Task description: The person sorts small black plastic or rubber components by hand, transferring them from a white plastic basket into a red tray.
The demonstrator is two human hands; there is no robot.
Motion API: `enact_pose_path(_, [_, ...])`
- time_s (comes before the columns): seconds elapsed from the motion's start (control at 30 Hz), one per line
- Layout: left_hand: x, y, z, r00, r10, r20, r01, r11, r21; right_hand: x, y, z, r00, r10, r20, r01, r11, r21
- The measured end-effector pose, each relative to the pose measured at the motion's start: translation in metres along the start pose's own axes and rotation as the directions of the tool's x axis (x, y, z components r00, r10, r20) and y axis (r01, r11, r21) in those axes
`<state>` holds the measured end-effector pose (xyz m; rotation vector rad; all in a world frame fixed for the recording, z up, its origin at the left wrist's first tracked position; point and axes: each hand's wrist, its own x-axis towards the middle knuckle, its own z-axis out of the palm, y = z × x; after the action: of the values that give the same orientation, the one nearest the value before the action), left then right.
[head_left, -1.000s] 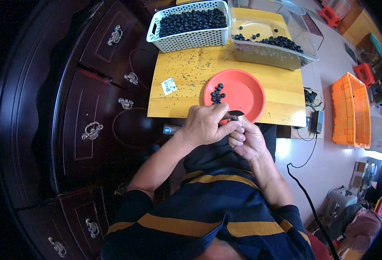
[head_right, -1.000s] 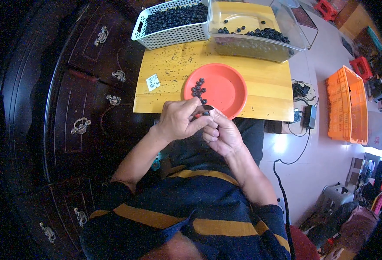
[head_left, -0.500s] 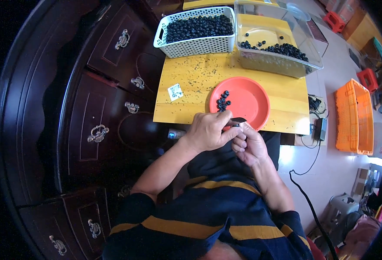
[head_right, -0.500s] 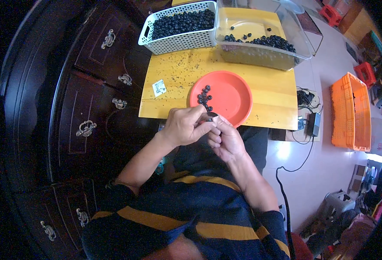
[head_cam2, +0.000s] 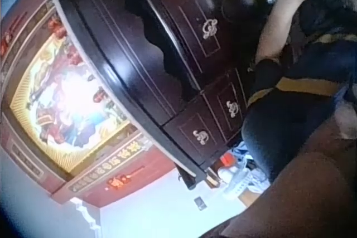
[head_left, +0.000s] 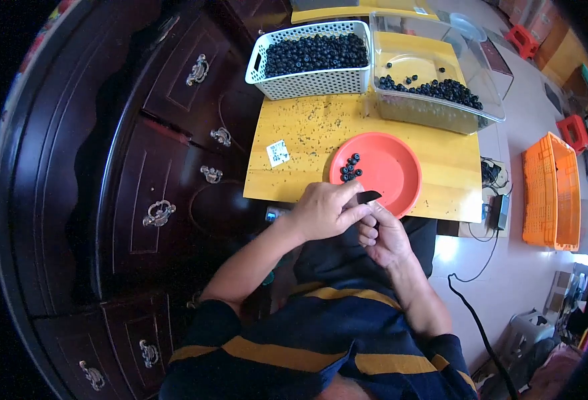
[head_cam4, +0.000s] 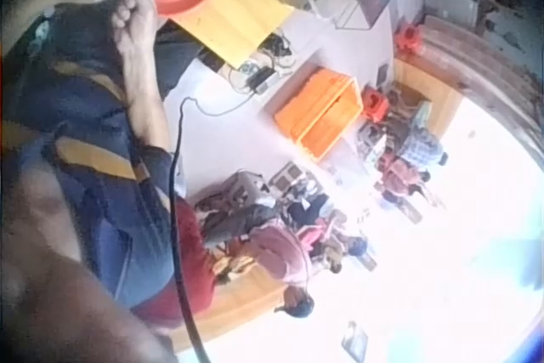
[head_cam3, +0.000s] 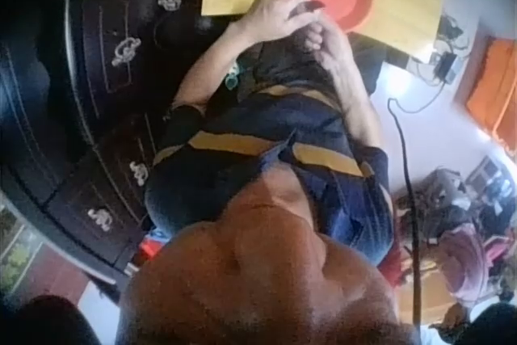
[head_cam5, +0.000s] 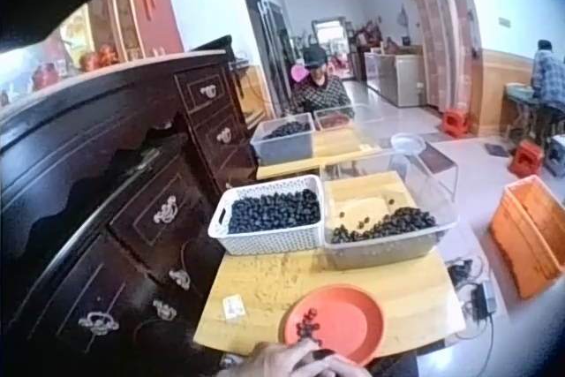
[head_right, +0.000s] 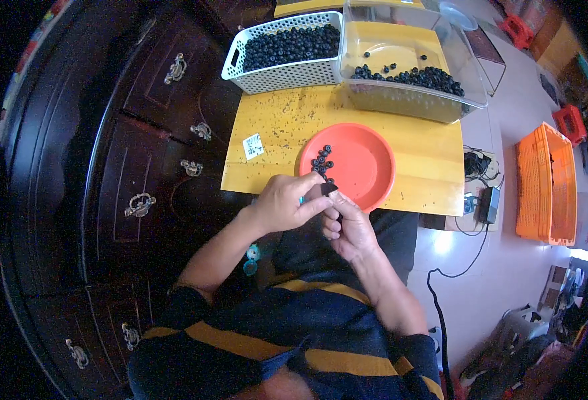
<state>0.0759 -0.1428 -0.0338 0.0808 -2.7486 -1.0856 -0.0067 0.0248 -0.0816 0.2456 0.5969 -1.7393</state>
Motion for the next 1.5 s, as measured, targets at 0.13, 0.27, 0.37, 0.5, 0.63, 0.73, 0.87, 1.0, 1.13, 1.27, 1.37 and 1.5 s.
enact_pose_path(0.13, [0.033,-0.02,-0.044,0.988,-0.152,-0.022,0.153,0.981,0.119,0.005,-0.003,0.0,0.999,0.019,0.029,-0.02,0.999,0.035])
enact_pose_path(0.27, [0.1,-0.025,-0.12,0.852,-0.115,-0.511,0.292,0.914,0.281,0.011,-0.008,-0.007,0.999,-0.032,-0.014,0.033,0.986,0.162])
enact_pose_path(0.37, [0.107,-0.032,-0.141,0.806,0.004,-0.592,0.25,0.904,0.346,0.013,-0.013,-0.007,0.991,-0.048,0.128,0.007,0.953,0.302])
enact_pose_path(0.5, [0.071,-0.018,-0.086,0.933,-0.173,-0.314,0.247,0.945,0.215,0.019,-0.024,-0.013,0.99,-0.098,0.101,0.061,0.945,0.32])
enact_pose_path(0.63, [0.031,0.021,-0.025,0.979,-0.202,-0.035,0.202,0.979,0.0,0.026,-0.028,-0.029,0.979,-0.117,0.167,0.055,0.94,0.338])
enact_pose_path(0.73, [0.021,0.021,0.008,0.993,-0.118,0.007,0.118,0.993,0.004,0.02,-0.027,-0.013,0.989,-0.133,0.057,0.113,0.957,0.269])
enact_pose_path(0.87, [0.011,0.021,0.027,0.995,-0.095,-0.022,0.097,0.974,0.204,0.024,-0.017,-0.014,0.962,-0.188,0.197,0.145,0.966,0.213])
enact_pose_path(1.0, [0.007,0.023,0.033,0.996,-0.086,0.021,0.077,0.959,0.271,0.025,-0.01,-0.018,0.975,-0.173,0.139,0.144,0.969,0.2])
enact_pose_path(1.13, [0.013,0.034,0.031,0.989,-0.136,0.062,0.114,0.954,0.276,0.012,-0.012,-0.009,0.975,-0.204,0.092,0.195,0.975,0.103])
enact_pose_path(1.27, [0.019,0.04,0.029,0.993,-0.111,0.025,0.101,0.96,0.259,0.014,-0.012,-0.012,0.964,-0.241,0.117,0.234,0.97,0.068])
enact_pose_path(1.37, [0.02,0.042,0.03,0.993,-0.103,-0.051,0.112,0.968,0.225,0.011,-0.014,-0.01,0.962,-0.251,0.111,0.242,0.966,0.091])
enact_pose_path(1.5, [0.02,0.042,0.025,0.977,-0.07,-0.201,0.096,0.988,0.123,0.006,-0.017,-0.012,0.985,-0.167,0.037,0.163,0.981,0.105])
